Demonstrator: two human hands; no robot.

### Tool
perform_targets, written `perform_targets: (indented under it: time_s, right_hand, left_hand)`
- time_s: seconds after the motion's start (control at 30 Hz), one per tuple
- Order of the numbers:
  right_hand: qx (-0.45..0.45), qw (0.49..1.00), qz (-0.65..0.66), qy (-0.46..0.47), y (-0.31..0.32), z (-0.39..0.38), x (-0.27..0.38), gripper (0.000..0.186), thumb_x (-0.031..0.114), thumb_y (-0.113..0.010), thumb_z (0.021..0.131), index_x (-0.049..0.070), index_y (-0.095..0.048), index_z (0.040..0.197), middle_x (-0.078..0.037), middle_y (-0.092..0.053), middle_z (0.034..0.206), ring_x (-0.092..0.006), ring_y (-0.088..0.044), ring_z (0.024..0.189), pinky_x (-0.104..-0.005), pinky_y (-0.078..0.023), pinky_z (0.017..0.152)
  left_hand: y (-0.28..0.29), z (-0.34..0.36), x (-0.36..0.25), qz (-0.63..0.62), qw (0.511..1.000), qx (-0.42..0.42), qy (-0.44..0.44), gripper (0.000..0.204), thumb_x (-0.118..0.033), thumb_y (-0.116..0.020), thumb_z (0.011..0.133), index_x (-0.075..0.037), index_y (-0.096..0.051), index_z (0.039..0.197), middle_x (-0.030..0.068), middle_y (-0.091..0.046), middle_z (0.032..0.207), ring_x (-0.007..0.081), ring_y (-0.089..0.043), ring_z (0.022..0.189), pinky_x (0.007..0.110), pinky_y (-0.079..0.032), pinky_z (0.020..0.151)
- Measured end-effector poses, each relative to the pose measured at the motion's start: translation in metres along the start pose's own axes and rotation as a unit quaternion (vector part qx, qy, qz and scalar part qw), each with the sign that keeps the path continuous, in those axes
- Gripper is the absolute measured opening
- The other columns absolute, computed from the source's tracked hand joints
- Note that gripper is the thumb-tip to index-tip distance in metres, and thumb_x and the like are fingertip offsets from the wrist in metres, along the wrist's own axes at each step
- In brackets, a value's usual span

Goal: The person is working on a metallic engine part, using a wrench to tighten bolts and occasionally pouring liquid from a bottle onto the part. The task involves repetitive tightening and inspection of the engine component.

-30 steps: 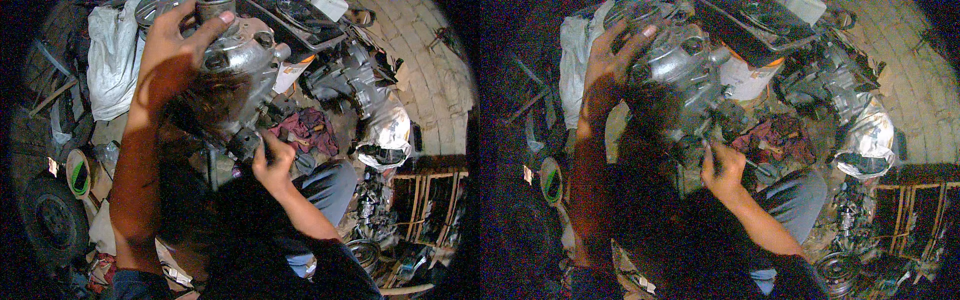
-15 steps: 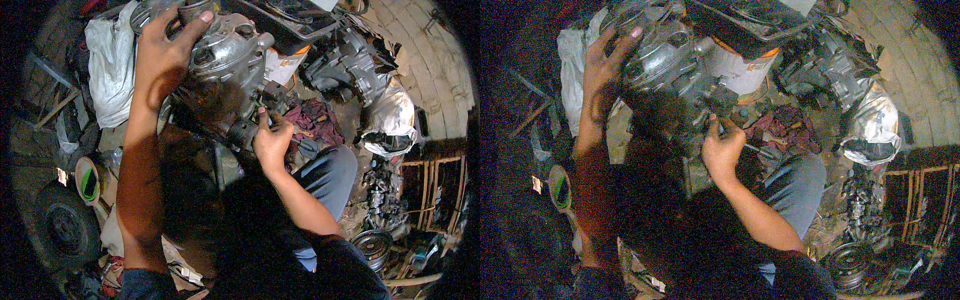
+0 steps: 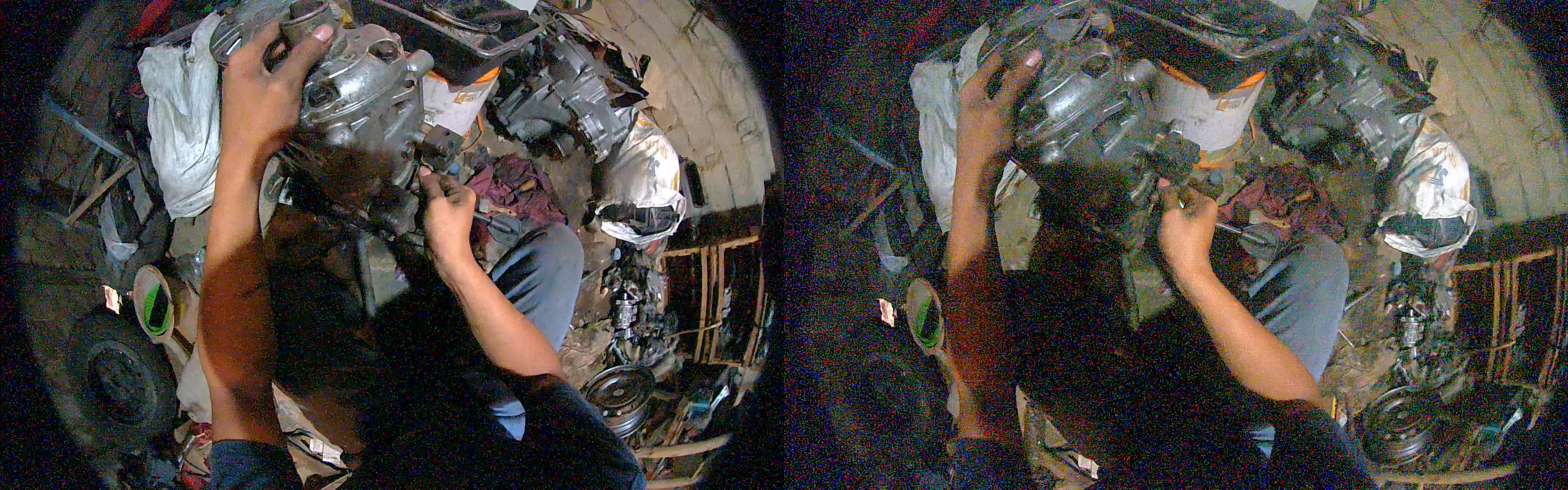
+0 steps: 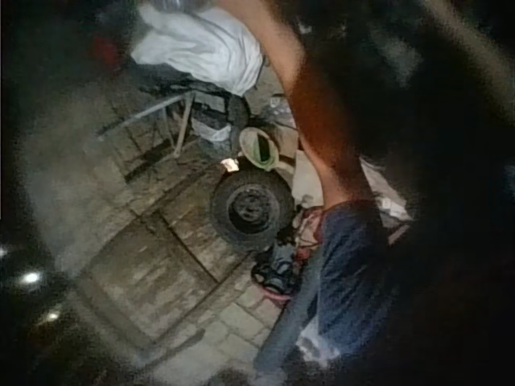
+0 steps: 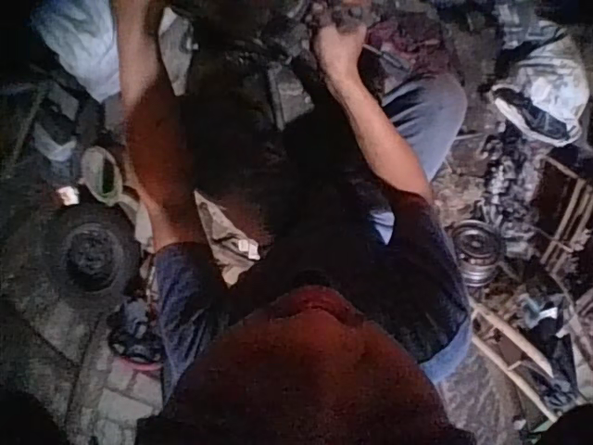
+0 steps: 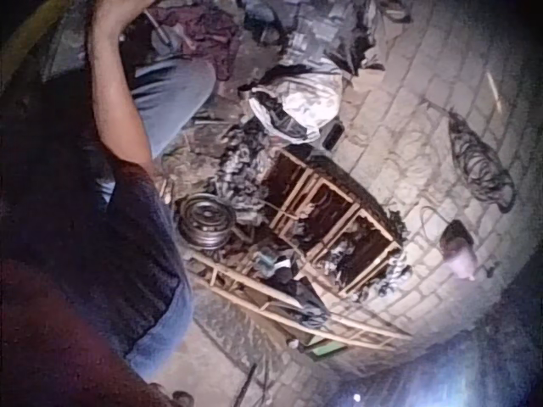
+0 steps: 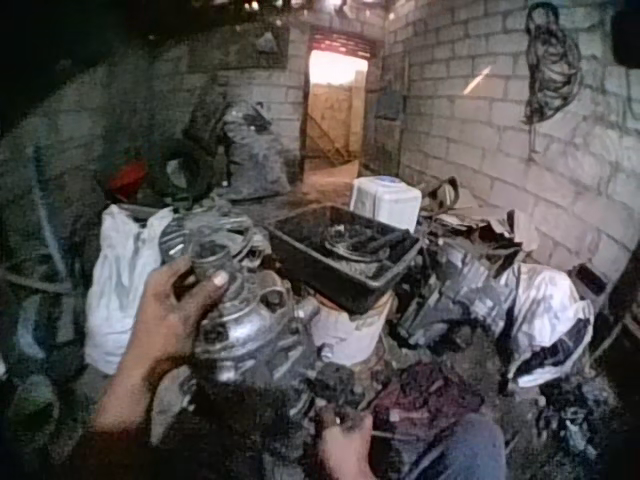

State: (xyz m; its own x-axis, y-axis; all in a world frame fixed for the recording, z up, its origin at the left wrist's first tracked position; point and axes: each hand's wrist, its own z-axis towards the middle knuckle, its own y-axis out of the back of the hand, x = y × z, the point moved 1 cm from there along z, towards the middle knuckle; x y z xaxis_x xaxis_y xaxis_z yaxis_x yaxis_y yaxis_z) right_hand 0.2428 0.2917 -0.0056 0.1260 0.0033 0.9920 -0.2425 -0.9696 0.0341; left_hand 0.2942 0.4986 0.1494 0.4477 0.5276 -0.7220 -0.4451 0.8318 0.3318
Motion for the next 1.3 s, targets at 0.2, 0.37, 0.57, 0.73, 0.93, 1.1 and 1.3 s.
perform_targets:
  time_s: [0.2, 0.37, 0.57, 0.73, 0.93, 1.1, 1.3]
  right_hand:
    - [-0.019, 0.996, -0.087, -0.013, 0.002, -0.01, 0.01, 0.032, 0.025, -0.063, 0.095, -0.006, -0.069, 0.092, -0.015, -0.071, 0.087, -0.0212, -0.063, 0.079, -0.0359, -0.048, 0.077]
    - [-0.02, 0.998, 0.028, 0.051, 0.006, -0.025, -0.015, 0.026, 0.024, -0.059, 0.099, -0.002, -0.066, 0.1, -0.002, -0.061, 0.079, -0.0079, -0.05, 0.072, -0.0247, -0.041, 0.064]
    - [-0.005, 0.997, 0.072, 0.024, 0.001, -0.031, -0.041, 0.022, 0.023, -0.06, 0.099, 0.002, -0.063, 0.094, -0.001, -0.057, 0.071, -0.0087, -0.047, 0.06, -0.0267, -0.039, 0.056]
    - [-0.023, 0.987, 0.107, 0.118, -0.007, -0.028, -0.026, 0.03, 0.029, -0.058, 0.098, 0.0, -0.058, 0.087, -0.006, -0.059, 0.075, -0.0161, -0.051, 0.072, -0.0348, -0.045, 0.068]
    - [0.006, 0.987, 0.131, 0.097, -0.02, -0.006, -0.07, 0.025, 0.025, -0.055, 0.098, 0.001, -0.061, 0.093, -0.01, -0.063, 0.08, -0.0197, -0.057, 0.077, -0.035, -0.047, 0.075]
    - [0.026, 1.0, 0.007, -0.015, -0.005, -0.028, -0.003, 0.026, 0.021, -0.059, 0.093, -0.003, -0.065, 0.095, -0.022, -0.066, 0.086, -0.0337, -0.065, 0.086, -0.0402, -0.047, 0.083]
    - [-0.06, 0.993, 0.073, 0.069, -0.025, -0.008, -0.031, 0.023, 0.017, -0.06, 0.092, -0.005, -0.066, 0.091, -0.021, -0.067, 0.083, -0.0293, -0.064, 0.078, -0.0399, -0.049, 0.076]
  left_hand:
    - [0.005, 0.001, 0.0, 0.01, 0.994, 0.042, 0.103, 0.064, -0.046, -0.071, 0.084, 0.007, -0.062, 0.119, 0.0212, -0.066, 0.115, 0.0267, -0.064, 0.102, 0.034, -0.047, 0.092]
    - [0.006, 0.004, 0.007, 0.031, 0.997, 0.033, 0.057, 0.053, -0.041, -0.069, 0.086, 0.005, -0.065, 0.113, 0.0178, -0.068, 0.106, 0.0246, -0.064, 0.094, 0.034, -0.048, 0.088]
    - [0.001, 0.003, -0.006, 0.034, 0.999, 0.031, 0.022, 0.05, -0.038, -0.068, 0.088, 0.006, -0.066, 0.111, 0.0152, -0.07, 0.1, 0.0212, -0.063, 0.088, 0.031, -0.047, 0.085]
    - [0.004, 0.009, 0.007, 0.045, 0.996, 0.025, 0.074, 0.056, -0.041, -0.067, 0.089, 0.005, -0.063, 0.12, 0.0173, -0.067, 0.112, 0.0222, -0.061, 0.101, 0.031, -0.044, 0.093]
    - [-0.011, 0.017, -0.014, 0.03, 0.993, 0.032, 0.114, 0.069, -0.047, -0.069, 0.086, 0.008, -0.057, 0.126, 0.0179, -0.063, 0.122, 0.0233, -0.058, 0.11, 0.03, -0.04, 0.099]
    - [0.011, 0.024, 0.02, 0.068, 0.992, 0.028, 0.103, 0.078, -0.049, -0.069, 0.084, 0.012, -0.053, 0.13, 0.022, -0.058, 0.128, 0.0249, -0.054, 0.117, 0.031, -0.036, 0.104]
    - [0.001, 0.032, 0.028, 0.065, 0.995, 0.037, 0.06, 0.074, -0.049, -0.069, 0.085, 0.009, -0.056, 0.129, 0.0244, -0.052, 0.136, 0.0262, -0.047, 0.127, 0.031, -0.03, 0.109]
